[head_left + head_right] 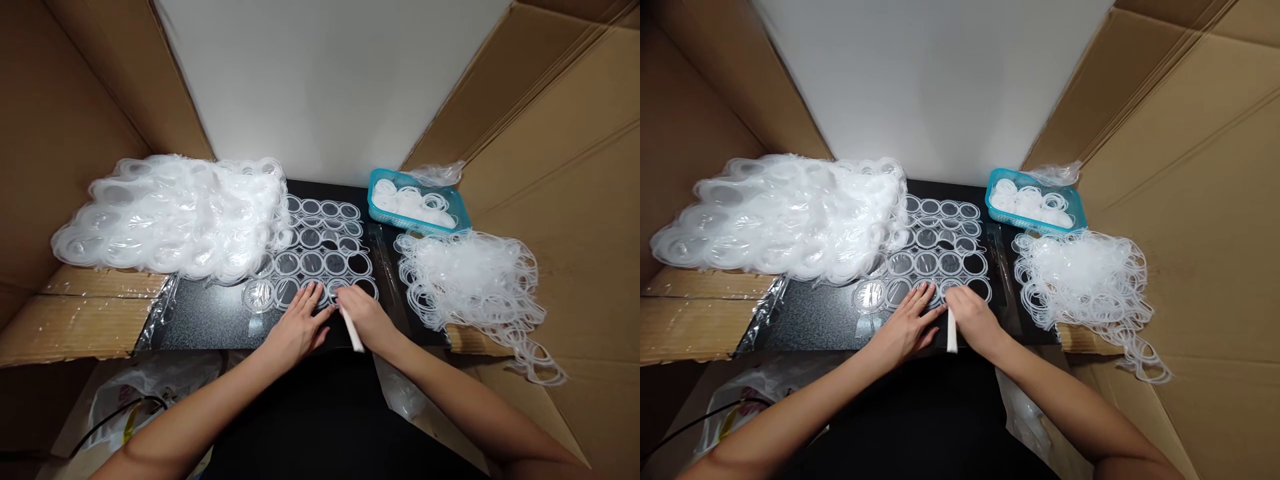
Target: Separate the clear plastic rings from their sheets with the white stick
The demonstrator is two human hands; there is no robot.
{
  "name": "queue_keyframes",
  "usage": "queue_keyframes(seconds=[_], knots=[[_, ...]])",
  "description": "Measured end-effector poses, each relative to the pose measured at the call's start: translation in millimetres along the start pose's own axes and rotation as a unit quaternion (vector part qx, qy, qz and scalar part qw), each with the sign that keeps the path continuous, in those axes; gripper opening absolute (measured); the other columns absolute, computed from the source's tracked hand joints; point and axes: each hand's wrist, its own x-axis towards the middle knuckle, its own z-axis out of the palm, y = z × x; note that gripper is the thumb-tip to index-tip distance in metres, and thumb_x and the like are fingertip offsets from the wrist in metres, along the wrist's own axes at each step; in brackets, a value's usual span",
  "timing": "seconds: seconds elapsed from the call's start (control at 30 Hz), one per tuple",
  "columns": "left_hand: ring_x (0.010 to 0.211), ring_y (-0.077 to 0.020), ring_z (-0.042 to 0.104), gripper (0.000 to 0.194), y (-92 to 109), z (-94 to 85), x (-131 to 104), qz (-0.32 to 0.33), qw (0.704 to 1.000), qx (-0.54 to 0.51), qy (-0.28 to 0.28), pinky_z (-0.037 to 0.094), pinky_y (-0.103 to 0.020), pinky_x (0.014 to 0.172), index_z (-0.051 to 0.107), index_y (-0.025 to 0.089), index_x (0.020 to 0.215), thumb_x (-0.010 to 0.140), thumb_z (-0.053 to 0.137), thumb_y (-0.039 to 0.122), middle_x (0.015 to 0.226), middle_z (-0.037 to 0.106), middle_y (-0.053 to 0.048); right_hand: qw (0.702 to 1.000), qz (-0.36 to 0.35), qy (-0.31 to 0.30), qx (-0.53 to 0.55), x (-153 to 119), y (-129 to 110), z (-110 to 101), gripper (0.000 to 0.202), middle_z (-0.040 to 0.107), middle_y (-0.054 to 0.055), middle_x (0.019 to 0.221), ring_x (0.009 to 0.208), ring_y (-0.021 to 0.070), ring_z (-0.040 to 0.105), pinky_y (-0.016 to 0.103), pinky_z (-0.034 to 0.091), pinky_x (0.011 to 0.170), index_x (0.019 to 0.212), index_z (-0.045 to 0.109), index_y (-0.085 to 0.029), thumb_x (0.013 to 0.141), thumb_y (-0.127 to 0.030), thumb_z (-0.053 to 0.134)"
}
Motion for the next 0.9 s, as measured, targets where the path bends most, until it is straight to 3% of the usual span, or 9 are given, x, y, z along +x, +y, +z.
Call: queue_keyframes(seconds=[0.1, 0.17, 0.27, 0.37, 0.43, 0.63, 0.9], knots=[[0.147, -0.037, 0.028, 0.046, 1.5, -2.2, -0.3, -0.005, 1.0, -0.004, 0.002, 0.035, -0.055, 0.116, 0.057, 0.021, 0.133, 0.088, 0.066, 0.025, 0.158, 0.033, -0.016, 0.985, 0.107, 0.138, -0.012, 10.2, 21.0, -23.1, 0.021, 0.067, 0.011, 0.097, 0.089, 0.025, 0.061, 0.038, 0.048, 0.081, 0.094, 0.06, -0.021, 0.1, -0.024, 0.04], [0.145, -0.0369, 0.034, 0.043, 2.9, -6.8, 3.9, -0.009, 1.0, -0.001, 0.002, 0.037, -0.055, 0.115, 0.059, 0.021, 0.131, 0.088, 0.067, 0.027, 0.154, 0.04, -0.016, 0.972, 0.16, 0.171, -0.003, 23.7, 31.8, -38.8, 0.02, 0.068, 0.009, 0.093, 0.081, 0.0232, 0.061, 0.035, 0.047, 0.075, 0.09, 0.059, -0.021, 0.099, -0.028, 0.043], [0.138, -0.0342, 0.045, 0.04, 2.4, -14.6, 19.0, -0.024, 1.0, 0.009, 0.016, 0.039, -0.052, 0.113, 0.058, 0.019, 0.129, 0.092, 0.063, 0.033, 0.143, 0.053, -0.017, 0.988, 0.119, 0.086, 0.039, 45.0, 33.4, -42.5, 0.019, 0.068, 0.006, 0.09, 0.079, 0.0215, 0.061, 0.033, 0.046, 0.075, 0.088, 0.059, -0.022, 0.097, -0.03, 0.045], [0.14, -0.0321, 0.044, 0.047, -4.0, -16.1, 37.2, -0.042, 0.998, 0.02, 0.03, 0.039, -0.048, 0.114, 0.052, 0.013, 0.135, 0.094, 0.061, 0.035, 0.146, 0.05, -0.019, 0.997, 0.044, -0.012, 0.069, 60.6, 27.0, -26.6, 0.016, 0.066, 0.005, 0.091, 0.083, 0.0207, 0.06, 0.033, 0.045, 0.079, 0.085, 0.058, -0.022, 0.095, -0.027, 0.046], [0.141, -0.0331, 0.042, 0.051, -9.9, -12.4, 44.6, -0.051, 0.998, 0.028, 0.023, 0.039, -0.048, 0.114, 0.05, 0.01, 0.136, 0.093, 0.062, 0.036, 0.148, 0.047, -0.02, 0.995, 0.032, -0.049, 0.077, 66.7, 26.1, -16.1, 0.015, 0.065, 0.005, 0.091, 0.085, 0.0201, 0.059, 0.033, 0.044, 0.082, 0.082, 0.057, -0.022, 0.093, -0.026, 0.048], [0.142, -0.0324, 0.039, 0.05, -18.6, -0.3, 41.2, -0.053, 0.998, 0.045, 0.009, 0.036, -0.049, 0.115, 0.051, 0.013, 0.137, 0.094, 0.061, 0.038, 0.151, 0.045, -0.017, 0.987, 0.067, -0.069, 0.127, 72.4, 37.2, -9.7, 0.015, 0.061, 0.003, 0.094, 0.087, 0.0188, 0.058, 0.033, 0.044, 0.084, 0.08, 0.056, -0.021, 0.091, -0.031, 0.054], [0.144, -0.0307, 0.036, 0.049, -20.4, -0.4, 38.5, -0.05, 0.998, 0.017, 0.016, 0.035, -0.049, 0.117, 0.05, 0.014, 0.138, 0.096, 0.059, 0.038, 0.152, 0.044, -0.016, 0.986, 0.069, -0.077, 0.13, 73.3, 39.7, -6.7, 0.02, 0.061, 0.003, 0.095, 0.087, 0.0181, 0.058, 0.032, 0.043, 0.082, 0.073, 0.054, -0.021, 0.089, -0.032, 0.057]])
